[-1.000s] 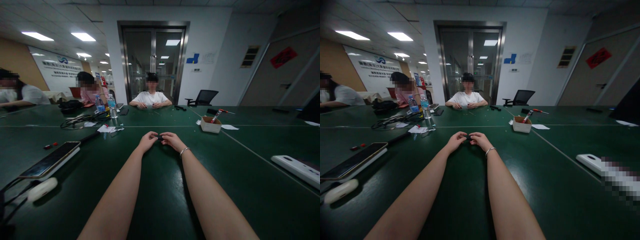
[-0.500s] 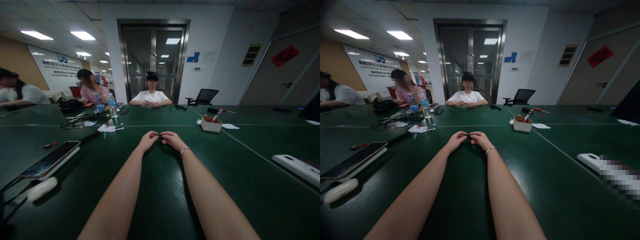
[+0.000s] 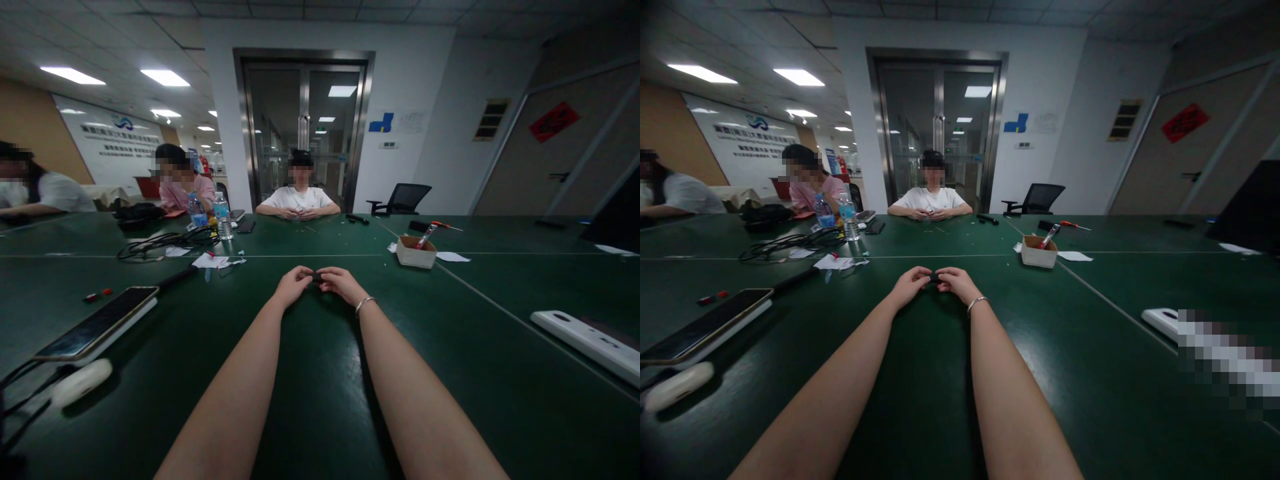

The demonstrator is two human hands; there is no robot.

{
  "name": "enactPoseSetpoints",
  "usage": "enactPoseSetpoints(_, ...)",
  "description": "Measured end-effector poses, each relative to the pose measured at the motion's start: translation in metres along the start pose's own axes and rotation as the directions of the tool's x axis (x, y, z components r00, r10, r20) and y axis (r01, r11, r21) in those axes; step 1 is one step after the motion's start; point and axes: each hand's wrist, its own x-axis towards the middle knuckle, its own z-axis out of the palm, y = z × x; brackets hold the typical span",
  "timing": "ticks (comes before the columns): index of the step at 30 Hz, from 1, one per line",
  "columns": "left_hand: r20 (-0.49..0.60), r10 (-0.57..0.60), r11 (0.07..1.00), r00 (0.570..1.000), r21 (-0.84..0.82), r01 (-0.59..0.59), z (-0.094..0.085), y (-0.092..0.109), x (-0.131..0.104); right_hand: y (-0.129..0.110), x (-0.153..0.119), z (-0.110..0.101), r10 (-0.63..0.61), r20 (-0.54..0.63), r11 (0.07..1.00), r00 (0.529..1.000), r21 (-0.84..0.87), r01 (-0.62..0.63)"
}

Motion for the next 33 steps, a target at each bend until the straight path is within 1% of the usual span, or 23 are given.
enactPoseSetpoints(4, -0.006, 0.032, 0.999, 0.999, 0.018, -0.032, -0.001, -0.001, 0.000, 0.000, 0.000, 0.001, -0.001, -0.008, 1.000, 1.000, 0.000, 0.001)
enactPoseSetpoints(9, 0.028, 0.015, 0.999, 1.000, -0.046, -0.014, 0.000, -0.004, 0.002, -0.001, -0.001, 0.002, 0.002, -0.008, 1.000, 1.000, 0.006, -0.002)
enactPoseSetpoints(14, -0.006, 0.033, 0.999, 0.999, 0.008, -0.033, -0.001, -0.009, 0.005, -0.002, -0.001, 0.002, 0.009, -0.013, 1.000, 1.000, 0.019, -0.009)
enactPoseSetpoints(22, 0.009, -0.011, 0.999, 1.000, -0.035, 0.011, -0.002, -0.007, 0.004, 0.001, 0.001, 0.000, -0.001, -0.006, 1.000, 1.000, 0.018, 0.001)
enactPoseSetpoints(26, -0.019, -0.009, 1.000, 1.000, -0.025, 0.008, -0.002, -0.007, 0.004, 0.001, 0.001, 0.001, 0.005, -0.006, 1.000, 1.000, 0.018, -0.005)
enactPoseSetpoints(31, -0.002, -0.025, 0.999, 1.000, -0.045, 0.025, -0.001, -0.008, 0.004, 0.002, 0.001, 0.000, 0.005, -0.008, 1.000, 1.000, 0.010, -0.005)
enactPoseSetpoints(33, -0.008, -0.011, 1.000, 1.000, -0.028, 0.010, -0.002, -0.008, 0.004, 0.002, 0.002, 0.000, 0.003, -0.005, 1.000, 1.000, 0.007, -0.003)
